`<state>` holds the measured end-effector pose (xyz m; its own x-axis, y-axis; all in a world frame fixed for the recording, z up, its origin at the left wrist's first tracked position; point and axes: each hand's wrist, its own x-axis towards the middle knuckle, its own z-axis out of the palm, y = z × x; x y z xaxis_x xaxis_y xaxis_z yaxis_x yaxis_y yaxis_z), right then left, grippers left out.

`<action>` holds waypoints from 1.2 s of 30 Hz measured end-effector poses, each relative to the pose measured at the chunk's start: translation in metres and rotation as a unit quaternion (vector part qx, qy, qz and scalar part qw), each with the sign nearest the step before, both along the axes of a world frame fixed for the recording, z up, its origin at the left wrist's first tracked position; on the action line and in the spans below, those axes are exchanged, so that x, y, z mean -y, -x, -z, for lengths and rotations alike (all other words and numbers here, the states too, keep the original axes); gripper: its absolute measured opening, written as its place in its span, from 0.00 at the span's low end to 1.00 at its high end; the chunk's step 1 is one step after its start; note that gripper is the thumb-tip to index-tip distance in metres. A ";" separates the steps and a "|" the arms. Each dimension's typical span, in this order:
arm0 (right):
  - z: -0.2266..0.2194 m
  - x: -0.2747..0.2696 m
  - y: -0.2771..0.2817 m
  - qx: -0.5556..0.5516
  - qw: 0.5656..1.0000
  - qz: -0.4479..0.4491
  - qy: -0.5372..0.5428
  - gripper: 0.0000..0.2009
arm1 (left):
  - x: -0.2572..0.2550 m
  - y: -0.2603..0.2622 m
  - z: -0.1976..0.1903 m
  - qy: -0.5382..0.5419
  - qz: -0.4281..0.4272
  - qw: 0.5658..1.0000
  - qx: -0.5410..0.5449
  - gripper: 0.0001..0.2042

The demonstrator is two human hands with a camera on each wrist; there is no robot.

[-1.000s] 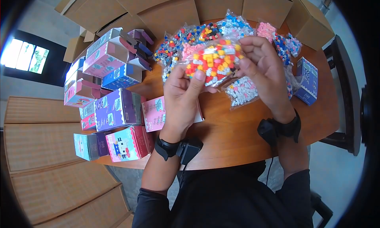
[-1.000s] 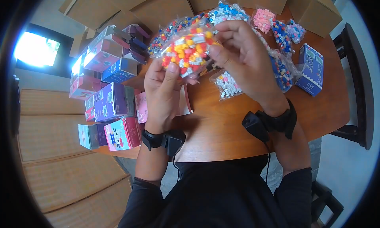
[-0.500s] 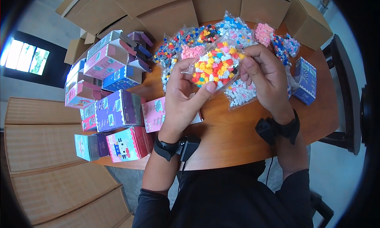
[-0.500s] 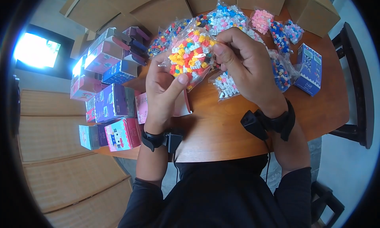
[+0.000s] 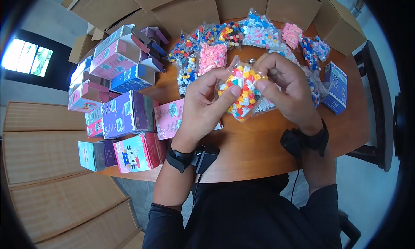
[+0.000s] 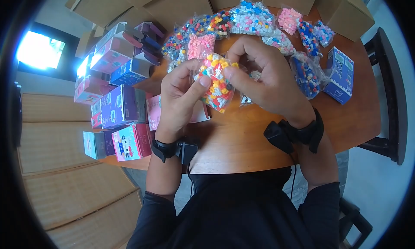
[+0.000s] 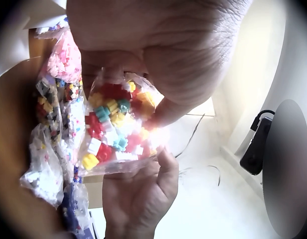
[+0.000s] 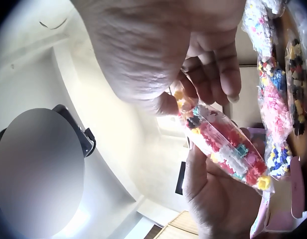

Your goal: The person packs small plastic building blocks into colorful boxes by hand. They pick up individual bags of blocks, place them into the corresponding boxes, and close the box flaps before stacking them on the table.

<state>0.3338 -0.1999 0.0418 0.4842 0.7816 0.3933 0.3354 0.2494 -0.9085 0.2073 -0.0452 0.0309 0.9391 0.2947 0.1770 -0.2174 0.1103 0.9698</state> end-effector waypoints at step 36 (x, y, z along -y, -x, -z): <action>-0.001 -0.003 0.004 0.346 0.930 0.120 -0.009 0.08 | 0.006 -0.003 0.005 0.012 -0.054 0.998 -0.018 0.06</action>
